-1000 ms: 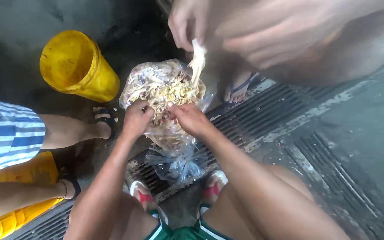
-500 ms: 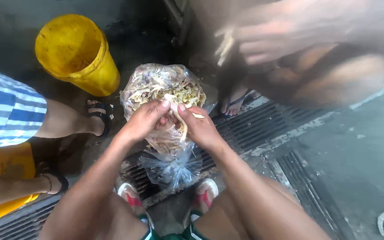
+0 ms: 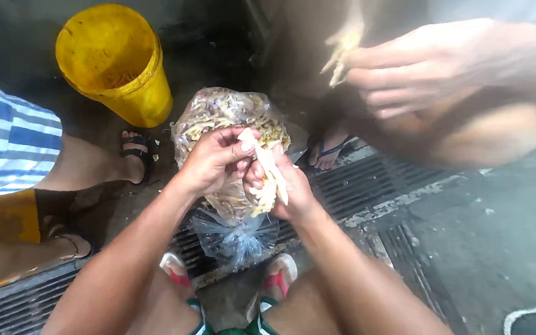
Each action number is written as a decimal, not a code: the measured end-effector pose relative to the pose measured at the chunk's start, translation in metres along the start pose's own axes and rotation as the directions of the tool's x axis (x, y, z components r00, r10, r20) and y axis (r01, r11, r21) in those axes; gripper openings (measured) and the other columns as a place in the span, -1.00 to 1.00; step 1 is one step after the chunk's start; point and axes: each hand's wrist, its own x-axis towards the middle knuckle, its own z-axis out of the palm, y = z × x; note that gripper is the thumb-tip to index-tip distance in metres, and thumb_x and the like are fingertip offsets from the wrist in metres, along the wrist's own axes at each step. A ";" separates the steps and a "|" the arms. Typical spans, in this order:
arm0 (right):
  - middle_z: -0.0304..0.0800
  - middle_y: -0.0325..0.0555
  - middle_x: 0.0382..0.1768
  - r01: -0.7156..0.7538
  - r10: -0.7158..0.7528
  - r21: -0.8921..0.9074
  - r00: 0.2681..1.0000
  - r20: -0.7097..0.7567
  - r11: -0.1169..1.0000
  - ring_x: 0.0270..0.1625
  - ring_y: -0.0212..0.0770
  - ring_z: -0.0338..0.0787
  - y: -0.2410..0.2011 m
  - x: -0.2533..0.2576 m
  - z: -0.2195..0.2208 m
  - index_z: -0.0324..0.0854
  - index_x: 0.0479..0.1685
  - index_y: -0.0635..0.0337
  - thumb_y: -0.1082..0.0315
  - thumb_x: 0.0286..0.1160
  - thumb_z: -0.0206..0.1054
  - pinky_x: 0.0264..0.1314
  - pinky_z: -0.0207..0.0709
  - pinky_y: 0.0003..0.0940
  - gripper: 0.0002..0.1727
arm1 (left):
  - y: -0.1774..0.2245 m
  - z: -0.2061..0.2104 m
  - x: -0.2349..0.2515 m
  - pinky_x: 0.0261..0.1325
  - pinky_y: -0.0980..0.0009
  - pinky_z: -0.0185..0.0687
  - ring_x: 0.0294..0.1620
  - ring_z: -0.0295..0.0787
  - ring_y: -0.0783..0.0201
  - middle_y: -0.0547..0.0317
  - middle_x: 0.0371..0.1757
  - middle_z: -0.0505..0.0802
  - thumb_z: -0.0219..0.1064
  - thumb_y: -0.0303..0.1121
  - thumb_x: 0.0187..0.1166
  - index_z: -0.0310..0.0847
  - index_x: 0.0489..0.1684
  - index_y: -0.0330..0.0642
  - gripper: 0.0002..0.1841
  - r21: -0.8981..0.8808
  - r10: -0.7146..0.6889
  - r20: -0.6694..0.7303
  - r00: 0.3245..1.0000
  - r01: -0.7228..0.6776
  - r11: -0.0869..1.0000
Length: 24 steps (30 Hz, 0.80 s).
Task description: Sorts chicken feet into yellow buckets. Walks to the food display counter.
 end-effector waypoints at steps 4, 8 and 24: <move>0.60 -0.24 -0.47 -0.042 0.013 0.141 0.980 0.200 0.989 -0.49 -0.34 0.62 -0.006 -0.005 -0.010 0.60 -0.40 -0.02 -0.53 0.58 -0.08 -0.48 0.53 -0.47 -0.24 | -0.006 0.002 0.003 -0.51 0.51 0.61 -0.61 0.61 0.40 0.14 -0.51 0.74 0.33 -0.45 0.60 0.71 -0.09 -0.24 -0.90 -0.079 0.060 0.096 0.994 -0.052 0.996; 0.56 -0.27 -0.53 -0.093 0.030 0.201 0.954 0.298 0.975 -0.50 -0.34 0.62 -0.008 -0.008 -0.010 0.57 -0.42 -0.01 -0.52 0.57 -0.03 -0.47 0.53 -0.46 -0.26 | 0.001 -0.012 0.016 -0.41 0.51 0.65 -0.48 0.69 0.45 0.19 -0.38 0.84 0.35 -0.50 0.58 0.78 -0.16 -0.25 -0.92 0.281 0.129 0.136 0.982 -0.163 0.946; 0.73 -0.23 -0.53 -0.030 -0.146 -0.670 0.968 -0.205 0.742 -0.55 -0.32 0.65 -0.015 -0.010 -0.009 0.73 -0.39 0.07 -0.15 0.83 -0.03 -0.51 0.56 -0.38 -0.39 | 0.021 -0.011 0.024 -0.51 0.44 0.52 -0.59 0.53 0.38 0.26 -0.46 0.69 0.06 -0.04 0.86 0.76 0.15 -0.06 -0.61 0.706 0.066 -0.265 0.962 0.147 0.693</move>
